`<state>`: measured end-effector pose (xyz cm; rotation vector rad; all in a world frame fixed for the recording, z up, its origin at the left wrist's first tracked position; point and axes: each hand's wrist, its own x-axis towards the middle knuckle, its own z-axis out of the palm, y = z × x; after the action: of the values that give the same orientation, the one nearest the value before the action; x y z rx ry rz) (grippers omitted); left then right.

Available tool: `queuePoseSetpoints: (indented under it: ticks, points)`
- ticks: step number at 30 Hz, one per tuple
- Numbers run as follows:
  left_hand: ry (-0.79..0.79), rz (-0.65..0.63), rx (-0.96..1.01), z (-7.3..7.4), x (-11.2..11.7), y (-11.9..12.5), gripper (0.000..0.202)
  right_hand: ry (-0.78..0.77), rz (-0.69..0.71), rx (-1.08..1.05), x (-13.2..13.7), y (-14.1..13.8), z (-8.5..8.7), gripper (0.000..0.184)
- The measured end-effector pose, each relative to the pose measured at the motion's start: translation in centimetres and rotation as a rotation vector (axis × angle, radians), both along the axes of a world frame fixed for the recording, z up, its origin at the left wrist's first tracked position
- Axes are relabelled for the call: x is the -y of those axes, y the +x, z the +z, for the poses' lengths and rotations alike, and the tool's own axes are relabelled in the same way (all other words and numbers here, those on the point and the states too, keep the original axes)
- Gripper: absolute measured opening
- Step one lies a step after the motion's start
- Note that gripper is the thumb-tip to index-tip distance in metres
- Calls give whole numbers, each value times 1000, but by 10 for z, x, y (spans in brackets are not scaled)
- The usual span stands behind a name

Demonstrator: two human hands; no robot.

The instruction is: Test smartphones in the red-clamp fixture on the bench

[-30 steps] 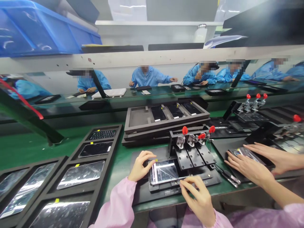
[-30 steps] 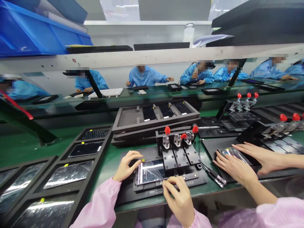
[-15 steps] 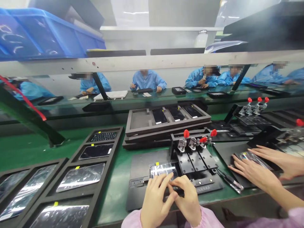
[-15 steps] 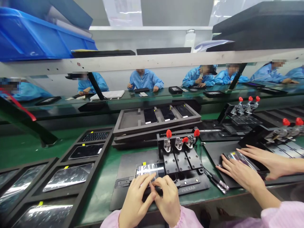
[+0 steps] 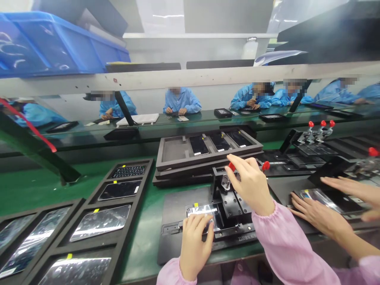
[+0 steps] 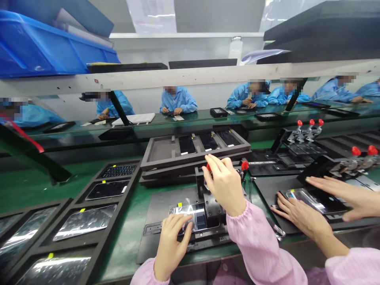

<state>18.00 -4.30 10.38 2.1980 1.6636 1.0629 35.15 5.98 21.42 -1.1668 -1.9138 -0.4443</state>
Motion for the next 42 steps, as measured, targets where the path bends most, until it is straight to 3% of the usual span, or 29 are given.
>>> queuePoseSetpoints:
  ticks: [3, 6, 11, 15, 18, 26, 31, 34, 37, 42]
  points:
    - [56, 36, 49, -5, -2, 6, 20, -6, -34, 105, 2, -1, 1, 22]
    - [110, 90, 87, -9, -1, 8, 19, -18, 22, 51, 26, 5, -8, 15]
    - [145, 171, 100, -14, 0, 10, 28, -6, 43, -26, 66, 12, -53, 39]
    - [117, 177, 95, -18, -1, 11, 30, -39, -99, 76, 70, 8, -92, 42]
    - [108, 186, 93, -19, 0, 12, 31, -101, -155, 158, 66, 2, -107, 43]
    - [120, 196, 94, -17, 2, 13, 33, -207, -179, 177, 67, -3, -102, 46]
    - [122, 206, 120, -16, 5, 17, 42, -222, 54, 38, 85, 1, -105, 45]
    - [88, 134, 138, -13, 10, 15, 57, -232, 141, -41, 95, -3, -114, 51]
    - [102, 73, 133, -10, 17, 4, 64, -242, 168, -80, 97, -9, -120, 61]
    - [56, 163, 51, -18, 22, -30, 61, -178, 100, -189, 88, -14, -120, 63]
